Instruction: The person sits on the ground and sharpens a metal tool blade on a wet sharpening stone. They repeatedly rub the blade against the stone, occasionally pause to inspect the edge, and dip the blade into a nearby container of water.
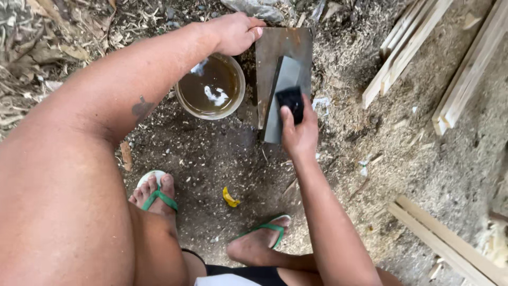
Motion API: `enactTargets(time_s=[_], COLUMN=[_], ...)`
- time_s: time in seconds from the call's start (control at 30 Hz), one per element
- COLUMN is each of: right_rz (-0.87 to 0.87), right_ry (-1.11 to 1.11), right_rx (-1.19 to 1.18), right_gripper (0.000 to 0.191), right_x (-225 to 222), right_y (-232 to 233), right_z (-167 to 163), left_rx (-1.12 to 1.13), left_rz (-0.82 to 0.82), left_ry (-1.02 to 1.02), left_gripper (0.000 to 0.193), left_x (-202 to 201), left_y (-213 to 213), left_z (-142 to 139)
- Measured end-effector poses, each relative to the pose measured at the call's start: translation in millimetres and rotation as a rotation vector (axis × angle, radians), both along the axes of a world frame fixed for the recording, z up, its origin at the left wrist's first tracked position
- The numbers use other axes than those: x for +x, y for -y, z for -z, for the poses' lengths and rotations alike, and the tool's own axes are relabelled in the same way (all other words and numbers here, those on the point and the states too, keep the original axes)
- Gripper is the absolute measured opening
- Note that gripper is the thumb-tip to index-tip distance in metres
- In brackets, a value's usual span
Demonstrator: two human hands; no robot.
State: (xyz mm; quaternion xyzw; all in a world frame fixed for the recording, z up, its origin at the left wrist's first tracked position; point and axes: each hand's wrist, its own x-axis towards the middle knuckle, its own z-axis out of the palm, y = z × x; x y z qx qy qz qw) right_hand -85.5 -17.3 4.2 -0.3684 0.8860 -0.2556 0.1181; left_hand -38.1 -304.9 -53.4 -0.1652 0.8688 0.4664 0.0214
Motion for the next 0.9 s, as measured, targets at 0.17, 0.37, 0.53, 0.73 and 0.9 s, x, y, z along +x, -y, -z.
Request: enactTargets(time_s=[0.17, 0.37, 0.53, 0.73, 0.9], right_rz=[0.043, 0.132, -0.085, 0.05, 0.021], right_ry=[0.108, 0.124, 0.02, 0.026, -0.14], right_rx=[-0.167, 0.101, -0.226, -0.246, -0.086], right_gripper=[0.043, 0.057, 0.049, 0.057, 0.079], right_x=[-47, 3, -18, -79, -64], right_y=[57, 10, 24, 56, 32], right_z=[26, -10, 10, 50, 43], left_rx=[-0.01, -0.071, -0.288, -0.358, -0.308], left_rz=[0.024, -0.033, 0.227, 0.352, 0.31], left_ry=[-0.032, -0.021, -0.535, -0.137, -0.111], left_gripper=[0.044, 0.044, 0.058, 0.043, 0.039], left_x=[0, 2, -17, -66, -67], left_y=[-5, -3, -37, -52, -48], left_z=[3, -2, -46, -49, -36])
